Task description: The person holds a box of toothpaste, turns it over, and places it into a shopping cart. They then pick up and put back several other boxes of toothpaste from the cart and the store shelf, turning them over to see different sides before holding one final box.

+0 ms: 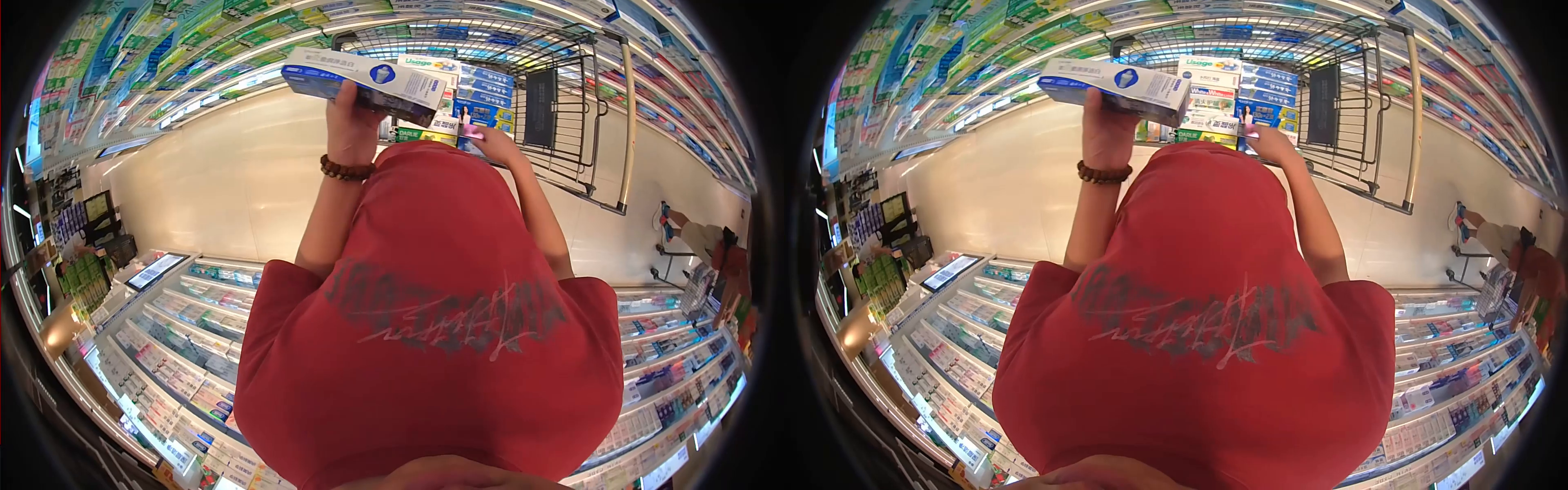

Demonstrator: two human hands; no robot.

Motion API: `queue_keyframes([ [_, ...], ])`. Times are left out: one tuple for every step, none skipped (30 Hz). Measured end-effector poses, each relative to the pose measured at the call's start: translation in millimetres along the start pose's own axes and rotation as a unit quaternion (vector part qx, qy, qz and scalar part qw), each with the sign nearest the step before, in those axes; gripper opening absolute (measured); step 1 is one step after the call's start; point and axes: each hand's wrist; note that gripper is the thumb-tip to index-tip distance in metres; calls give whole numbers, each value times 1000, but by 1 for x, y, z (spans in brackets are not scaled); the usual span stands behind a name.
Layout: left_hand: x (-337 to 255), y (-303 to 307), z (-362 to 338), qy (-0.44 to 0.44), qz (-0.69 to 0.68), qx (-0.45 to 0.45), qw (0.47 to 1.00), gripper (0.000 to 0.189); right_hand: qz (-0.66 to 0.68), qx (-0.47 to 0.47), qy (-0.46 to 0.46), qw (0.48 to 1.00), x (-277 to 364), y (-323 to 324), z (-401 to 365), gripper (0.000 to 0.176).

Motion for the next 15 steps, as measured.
queue_keyframes([
  [-5, -1, 3, -24, 19, 25, 999, 60, 82, -22, 36, 996, 19, 17, 6, 39],
  [-11, -4, 8, -50, 38, 49, 997, 64, 163, 10, 26, 986, 53, 44, 5, 39],
  [-16, -8, 14, -57, 61, 63, 995, 70, 304, 11, 66, 950, 75, 61, 6, 41],
  [-21, -17, 18, -47, 81, 75, 993, 69, 449, 20, 62, 891, 114, 86, -7, 42],
  [-27, -27, 22, -37, 102, 87, 990, 68, 514, 51, 83, 852, 143, 105, -14, 48],
  [-29, -33, 25, -27, 123, 98, 987, 68, 545, 74, 113, 828, 161, 114, -15, 48],
  [-23, -34, 29, -10, 101, 65, 993, 63, 575, 96, 143, 800, 174, 120, -13, 47],
  [-18, -32, 32, -3, 107, 67, 992, 63, 603, 117, 172, 770, 185, 124, -11, 48],
  [-13, -30, 33, 6, 112, 69, 991, 62, 576, 104, 166, 794, 194, 124, -11, 48],
  [-9, -29, 34, 15, 116, 71, 991, 62, 547, 90, 160, 816, 201, 124, -9, 50],
  [-4, -30, 31, 37, 63, 39, 997, 64, 520, 93, 145, 837, 199, 121, -6, 57],
  [0, -28, 31, 43, -18, 41, 998, 62, 527, 104, 132, 833, 200, 118, -7, 57],
  [5, -24, 30, 49, -100, 42, 993, 60, 534, 117, 119, 829, 202, 115, -10, 58],
  [11, -17, 30, 53, -182, 41, 981, 59, 540, 131, 105, 824, 201, 111, -9, 58],
  [21, -2, 33, 52, -220, 50, 973, 72, 536, 152, 108, 823, 190, 98, 2, 57],
])
Point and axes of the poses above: each hand's wrist, its own z-axis towards the middle knuckle, its own y-axis out of the back of the hand, x = y × z, and after that the axes turned 8 degrees about z, right-handed
